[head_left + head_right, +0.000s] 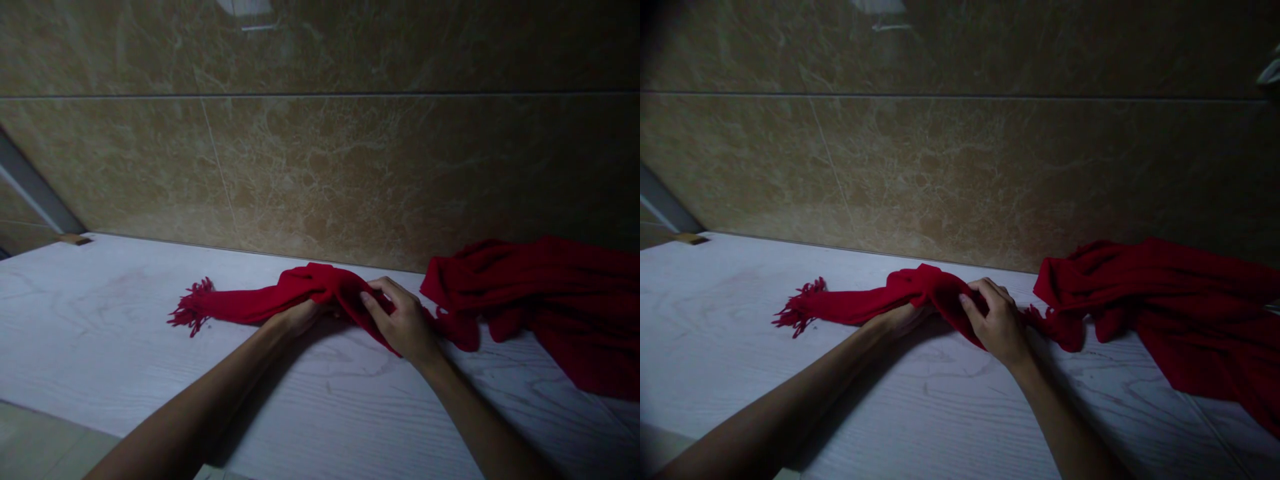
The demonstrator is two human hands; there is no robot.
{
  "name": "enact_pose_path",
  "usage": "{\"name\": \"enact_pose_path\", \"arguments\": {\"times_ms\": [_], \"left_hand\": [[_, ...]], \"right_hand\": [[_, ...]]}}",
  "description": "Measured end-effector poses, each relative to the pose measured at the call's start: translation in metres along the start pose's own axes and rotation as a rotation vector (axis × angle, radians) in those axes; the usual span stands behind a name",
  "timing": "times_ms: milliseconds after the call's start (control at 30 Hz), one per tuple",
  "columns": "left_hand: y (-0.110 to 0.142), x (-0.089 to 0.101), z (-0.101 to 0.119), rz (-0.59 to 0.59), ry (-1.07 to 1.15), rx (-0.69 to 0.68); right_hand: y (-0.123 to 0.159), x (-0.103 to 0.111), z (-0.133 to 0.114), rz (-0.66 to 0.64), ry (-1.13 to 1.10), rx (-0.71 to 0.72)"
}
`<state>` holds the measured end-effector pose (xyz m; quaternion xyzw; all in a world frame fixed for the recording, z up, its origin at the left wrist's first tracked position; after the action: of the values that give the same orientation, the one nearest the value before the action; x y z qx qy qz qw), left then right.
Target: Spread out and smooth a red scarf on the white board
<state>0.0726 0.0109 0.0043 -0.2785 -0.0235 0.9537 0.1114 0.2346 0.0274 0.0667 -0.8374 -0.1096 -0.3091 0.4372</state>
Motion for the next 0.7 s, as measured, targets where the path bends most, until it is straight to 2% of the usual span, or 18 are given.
{"name": "enact_pose_path", "arguments": {"times_ms": [167, 333, 533, 600, 700], "left_hand": [[0.0, -0.004, 0.018, 0.048, 0.109, -0.121], [-0.004, -0.003, 0.022, 0.12, 0.254, -0.111], [-0.006, -0.007, 0.022, 0.081, 0.288, -0.11], [-0.005, -0.009, 0.021, 0.06, 0.294, -0.083], [-0.003, -0.013, 0.019, 0.025, 0.313, -0.064]], "right_hand": [[0.001, 0.002, 0.002, 0.06, 0.023, -0.015], [0.002, -0.003, 0.007, 0.014, -0.017, -0.035], [-0.001, 0.005, 0.009, 0.121, -0.051, -0.051], [-0.001, 0.003, 0.01, 0.103, -0.066, -0.054], [0.002, -0.006, 0.012, 0.001, -0.124, -0.065]]}}
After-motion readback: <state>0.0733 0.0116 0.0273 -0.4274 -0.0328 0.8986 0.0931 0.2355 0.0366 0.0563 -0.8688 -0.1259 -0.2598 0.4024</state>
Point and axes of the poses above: each hand's wrist, its own y-axis away from the middle knuckle, its own x-axis out of the back of the hand, z = x × y, the point moved 5 cm from there along -y, towards the middle knuckle, and after that the axes turned 12 degrees about y, right-handed, at the moved point
